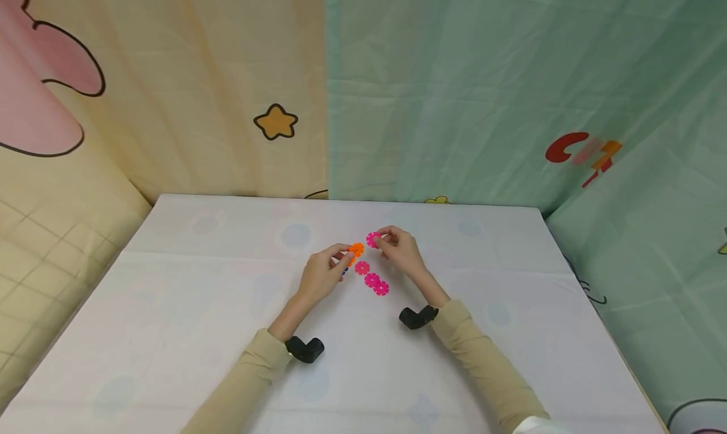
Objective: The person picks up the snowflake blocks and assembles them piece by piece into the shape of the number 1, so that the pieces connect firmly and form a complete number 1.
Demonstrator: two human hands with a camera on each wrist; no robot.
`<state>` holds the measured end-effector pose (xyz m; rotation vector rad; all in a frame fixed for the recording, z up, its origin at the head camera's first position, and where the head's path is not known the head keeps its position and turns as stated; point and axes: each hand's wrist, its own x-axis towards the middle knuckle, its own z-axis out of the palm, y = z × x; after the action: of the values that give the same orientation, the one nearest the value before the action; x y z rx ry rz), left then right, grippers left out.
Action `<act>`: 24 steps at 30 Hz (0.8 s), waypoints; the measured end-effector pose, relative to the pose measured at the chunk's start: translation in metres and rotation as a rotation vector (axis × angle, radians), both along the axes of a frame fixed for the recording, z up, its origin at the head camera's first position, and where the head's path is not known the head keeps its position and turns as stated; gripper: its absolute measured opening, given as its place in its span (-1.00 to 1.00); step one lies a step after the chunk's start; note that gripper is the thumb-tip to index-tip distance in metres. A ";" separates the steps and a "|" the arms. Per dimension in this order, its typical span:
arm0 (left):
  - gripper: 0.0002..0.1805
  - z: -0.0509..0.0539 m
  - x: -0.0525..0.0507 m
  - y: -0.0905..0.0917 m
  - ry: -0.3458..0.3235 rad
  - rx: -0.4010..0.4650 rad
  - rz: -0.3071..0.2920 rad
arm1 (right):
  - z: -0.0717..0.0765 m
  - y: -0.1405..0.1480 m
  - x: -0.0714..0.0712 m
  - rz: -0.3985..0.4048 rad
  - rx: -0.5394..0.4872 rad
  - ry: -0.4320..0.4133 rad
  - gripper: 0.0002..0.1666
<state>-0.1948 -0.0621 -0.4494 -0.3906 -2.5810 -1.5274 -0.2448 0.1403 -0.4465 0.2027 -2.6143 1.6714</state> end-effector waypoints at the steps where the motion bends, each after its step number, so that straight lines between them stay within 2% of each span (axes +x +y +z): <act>1: -0.72 0.000 0.000 0.000 -0.005 0.005 0.001 | 0.001 0.000 0.001 -0.001 -0.014 0.003 -0.76; 6: -0.71 0.000 0.000 0.000 -0.016 0.018 0.014 | 0.008 0.000 0.007 0.011 -0.055 0.023 -0.76; 15: -0.72 0.002 -0.001 0.000 0.003 0.022 0.025 | 0.021 -0.005 0.017 0.047 -0.074 0.032 -0.75; 24: -0.75 0.002 0.000 0.000 0.030 0.031 0.027 | 0.023 -0.006 0.018 0.053 -0.082 0.027 -0.74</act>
<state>-0.1953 -0.0626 -0.4470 -0.3711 -2.5260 -1.5387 -0.2267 0.1343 -0.4240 0.2924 -2.5366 1.7754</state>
